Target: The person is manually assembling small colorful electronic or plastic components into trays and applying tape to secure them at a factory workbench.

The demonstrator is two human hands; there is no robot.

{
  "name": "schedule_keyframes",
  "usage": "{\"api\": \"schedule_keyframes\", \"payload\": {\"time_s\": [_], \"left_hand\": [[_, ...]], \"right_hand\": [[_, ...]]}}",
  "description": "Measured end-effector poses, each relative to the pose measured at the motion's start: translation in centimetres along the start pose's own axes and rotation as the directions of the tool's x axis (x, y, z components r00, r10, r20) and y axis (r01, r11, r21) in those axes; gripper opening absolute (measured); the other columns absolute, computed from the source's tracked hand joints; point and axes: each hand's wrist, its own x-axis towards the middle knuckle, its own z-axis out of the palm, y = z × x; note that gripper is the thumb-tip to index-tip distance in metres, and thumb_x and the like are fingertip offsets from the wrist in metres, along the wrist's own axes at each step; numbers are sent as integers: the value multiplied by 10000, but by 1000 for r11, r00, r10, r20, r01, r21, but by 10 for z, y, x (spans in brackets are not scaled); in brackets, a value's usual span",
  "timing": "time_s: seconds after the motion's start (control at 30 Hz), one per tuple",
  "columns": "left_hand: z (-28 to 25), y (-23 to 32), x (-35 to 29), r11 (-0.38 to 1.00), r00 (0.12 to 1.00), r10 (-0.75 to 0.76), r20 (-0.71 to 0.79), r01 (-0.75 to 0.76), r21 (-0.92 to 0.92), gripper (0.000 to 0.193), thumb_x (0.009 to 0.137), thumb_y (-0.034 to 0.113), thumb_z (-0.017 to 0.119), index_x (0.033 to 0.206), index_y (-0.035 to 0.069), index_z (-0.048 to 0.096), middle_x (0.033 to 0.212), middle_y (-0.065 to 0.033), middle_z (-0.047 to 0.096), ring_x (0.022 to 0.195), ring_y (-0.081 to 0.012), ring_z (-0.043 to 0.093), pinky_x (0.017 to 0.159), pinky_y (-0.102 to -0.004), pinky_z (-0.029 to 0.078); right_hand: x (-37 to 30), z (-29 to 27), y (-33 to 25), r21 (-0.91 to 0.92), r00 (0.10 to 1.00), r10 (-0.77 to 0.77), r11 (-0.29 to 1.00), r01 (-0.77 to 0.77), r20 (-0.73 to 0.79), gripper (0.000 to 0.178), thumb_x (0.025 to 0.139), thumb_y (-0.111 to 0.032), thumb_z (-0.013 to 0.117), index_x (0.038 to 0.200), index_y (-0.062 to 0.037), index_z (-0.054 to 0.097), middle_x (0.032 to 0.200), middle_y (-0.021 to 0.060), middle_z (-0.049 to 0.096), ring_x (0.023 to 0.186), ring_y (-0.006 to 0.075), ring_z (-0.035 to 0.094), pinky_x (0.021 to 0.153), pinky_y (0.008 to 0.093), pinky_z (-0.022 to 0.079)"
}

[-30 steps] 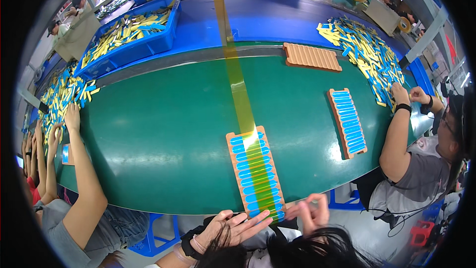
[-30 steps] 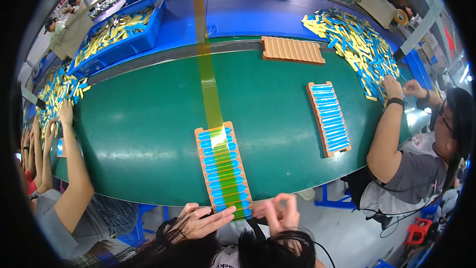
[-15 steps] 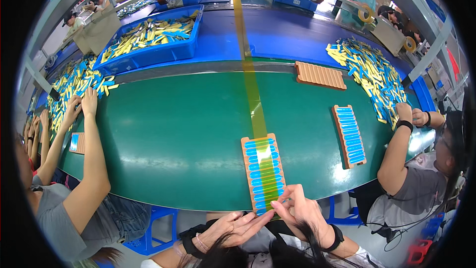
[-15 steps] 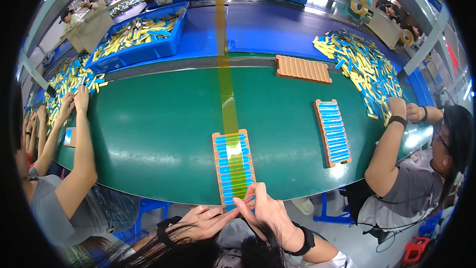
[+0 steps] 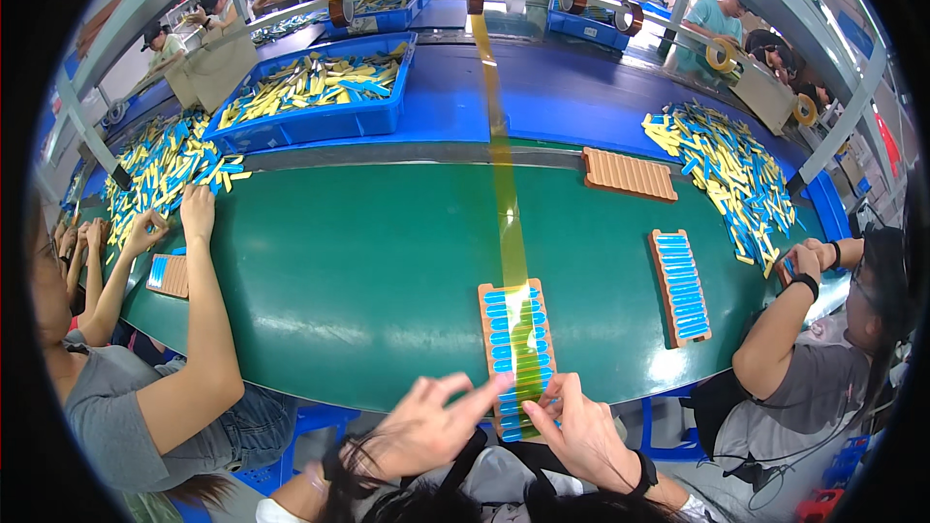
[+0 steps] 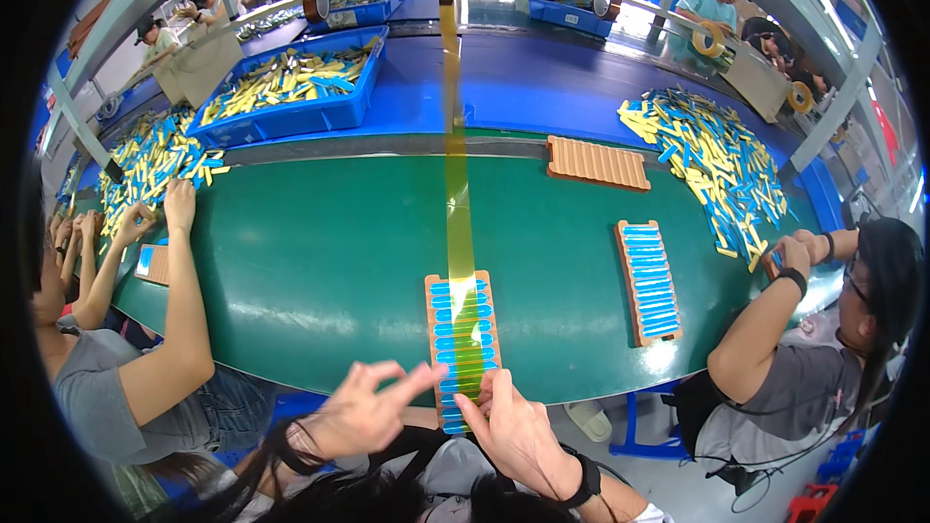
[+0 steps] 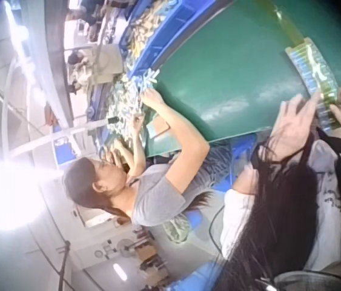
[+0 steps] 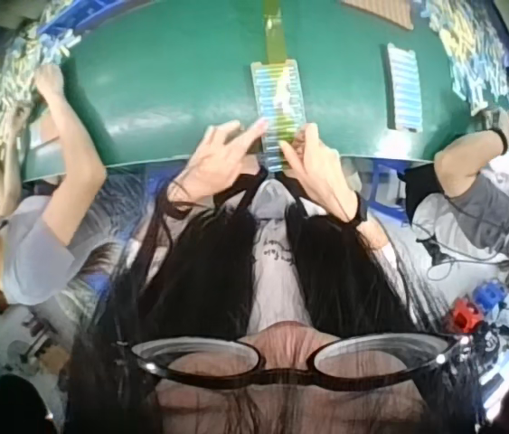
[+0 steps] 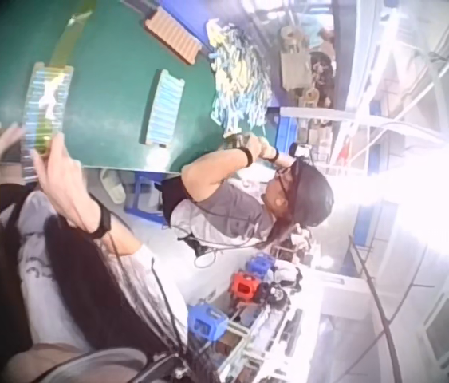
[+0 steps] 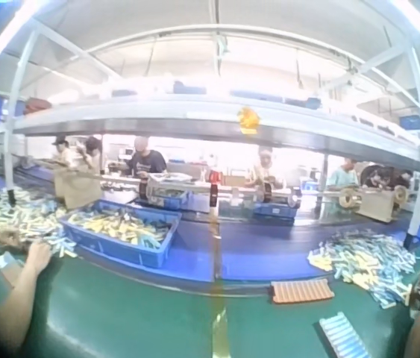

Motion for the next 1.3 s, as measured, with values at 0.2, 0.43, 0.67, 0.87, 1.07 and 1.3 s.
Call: {"api": "schedule_keyframes", "payload": {"time_s": [0.2, 0.43, 0.67, 0.87, 1.07, 1.3], "left_hand": [[-13, -38, 29, 910, 1000, 1, -8, 2, 414, 668, 722, 55, 526, 1330, 29, 253, 878, -63, 580, 979, -234, 436, 738, -313, 358], [-17, -45, 34, 914, 999, 30, 26, -38, 404, 620, 742, 22, 478, 1329, 76, 285, 835, -32, 594, 952, -178, 456, 739, -297, 358], [-23, -73, 60, 995, 978, -97, -187, 98, 0, 518, 740, 11, 489, 1243, 46, 367, 984, -87, 569, 956, -229, 486, 771, -336, 389], [-27, -133, 142, 134, 749, -646, 145, 298, -945, 573, 821, 322, 574, 1154, -101, 378, 1175, -204, 458, 993, -231, 535, 843, -313, 435], [-11, -144, 157, 71, 829, -559, 22, 74, -995, 305, 877, 198, 493, 1031, -64, 515, 1020, -154, 579, 923, -197, 578, 818, -291, 455], [-10, -129, 146, 449, 738, -613, -281, 34, -893, 220, 862, 126, 498, 944, -61, 580, 848, -92, 642, 779, -90, 588, 677, -213, 447]], "right_hand": [[-3, 2, 4, -10, 1000, 18, 1000, -18, 25, 311, 833, -207, 563, 934, 7, 360, 734, 115, 585, 677, 254, 637, 546, 341, 496], [-3, 2, 4, 9, 999, 20, 1000, -21, 47, 318, 832, -214, 568, 920, 4, 354, 739, 113, 586, 689, 233, 640, 558, 318, 498], [2, -3, 2, -39, 997, 2, 999, 1, 76, 320, 827, -221, 574, 880, -1, 348, 745, 134, 561, 669, 245, 631, 522, 334, 492], [5, -3, -7, -93, 992, -57, 993, 67, 110, 329, 829, -229, 569, 879, 11, 349, 767, 173, 545, 660, 276, 624, 504, 354, 485], [9, -5, -17, -130, 990, -47, 989, 64, 130, 364, 830, -249, 561, 916, 43, 361, 841, 201, 515, 631, 306, 609, 511, 388, 479], [34, -12, -23, -175, 989, -25, 983, 50, 143, 341, 830, -240, 546, 944, 24, 362, 880, 194, 480, 651, 379, 551, 521, 429, 450]]}}
